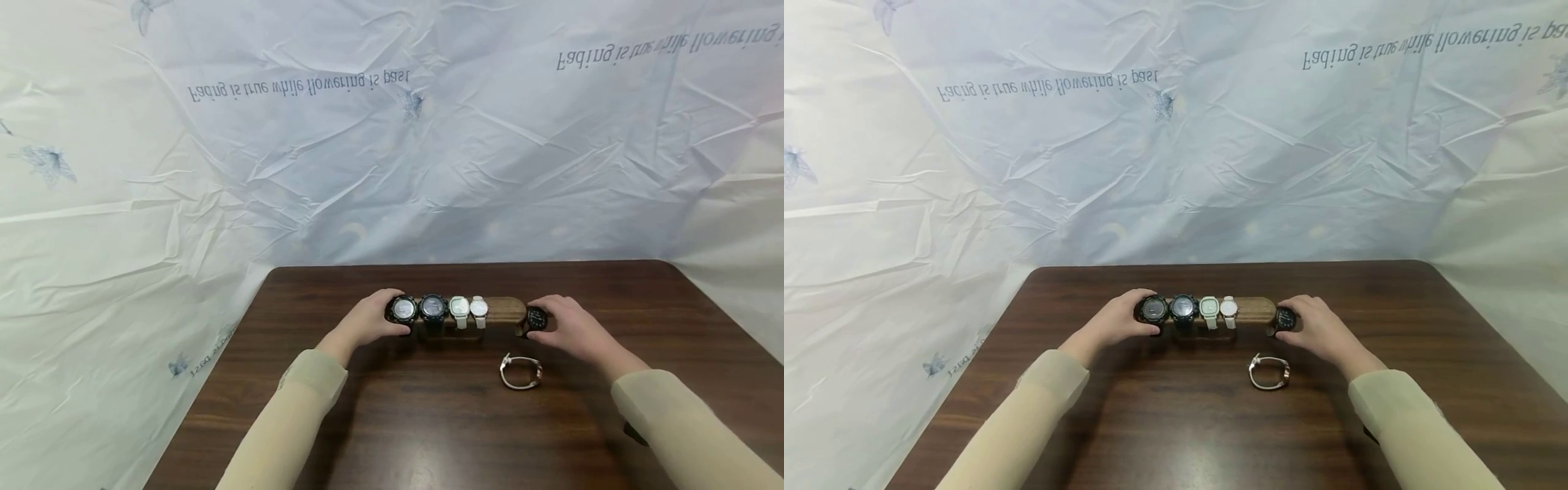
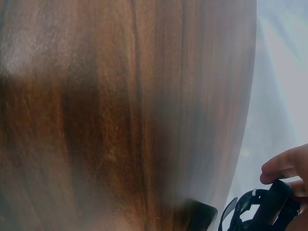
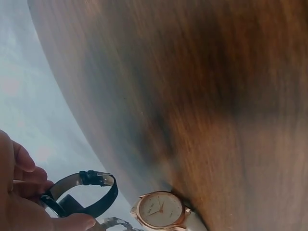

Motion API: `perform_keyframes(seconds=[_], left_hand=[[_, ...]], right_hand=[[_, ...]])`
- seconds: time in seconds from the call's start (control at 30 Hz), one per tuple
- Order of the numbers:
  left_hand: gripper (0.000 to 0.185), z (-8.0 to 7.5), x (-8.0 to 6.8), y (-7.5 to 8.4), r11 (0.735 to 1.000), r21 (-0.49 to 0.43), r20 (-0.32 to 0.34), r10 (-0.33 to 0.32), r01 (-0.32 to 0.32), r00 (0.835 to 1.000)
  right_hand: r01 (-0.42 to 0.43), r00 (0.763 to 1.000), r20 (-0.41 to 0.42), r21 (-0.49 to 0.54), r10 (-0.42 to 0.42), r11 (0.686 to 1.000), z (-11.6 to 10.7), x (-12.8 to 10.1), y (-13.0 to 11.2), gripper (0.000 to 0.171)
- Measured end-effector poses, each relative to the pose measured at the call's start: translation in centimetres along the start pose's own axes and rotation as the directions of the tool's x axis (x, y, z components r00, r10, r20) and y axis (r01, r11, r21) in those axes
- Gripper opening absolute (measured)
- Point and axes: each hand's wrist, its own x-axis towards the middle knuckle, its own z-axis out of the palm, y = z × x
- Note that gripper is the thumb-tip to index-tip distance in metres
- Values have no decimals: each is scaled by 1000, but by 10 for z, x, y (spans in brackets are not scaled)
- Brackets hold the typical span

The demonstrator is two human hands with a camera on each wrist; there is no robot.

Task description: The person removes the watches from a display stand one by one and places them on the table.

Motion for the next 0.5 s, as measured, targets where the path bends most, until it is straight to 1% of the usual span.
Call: perform_keyframes(seconds=[0.2, 0.5], left_hand=[[72, 0, 0, 1, 1000, 0, -3, 1, -1, 1000], [72, -1, -1, 0, 1000, 14, -6, 0, 0, 1000]], right_hand=[[6, 1000, 9, -14, -6, 1000, 0, -7, 0, 57], [3, 1000, 25, -6, -3, 1000, -2, -14, -9, 59]])
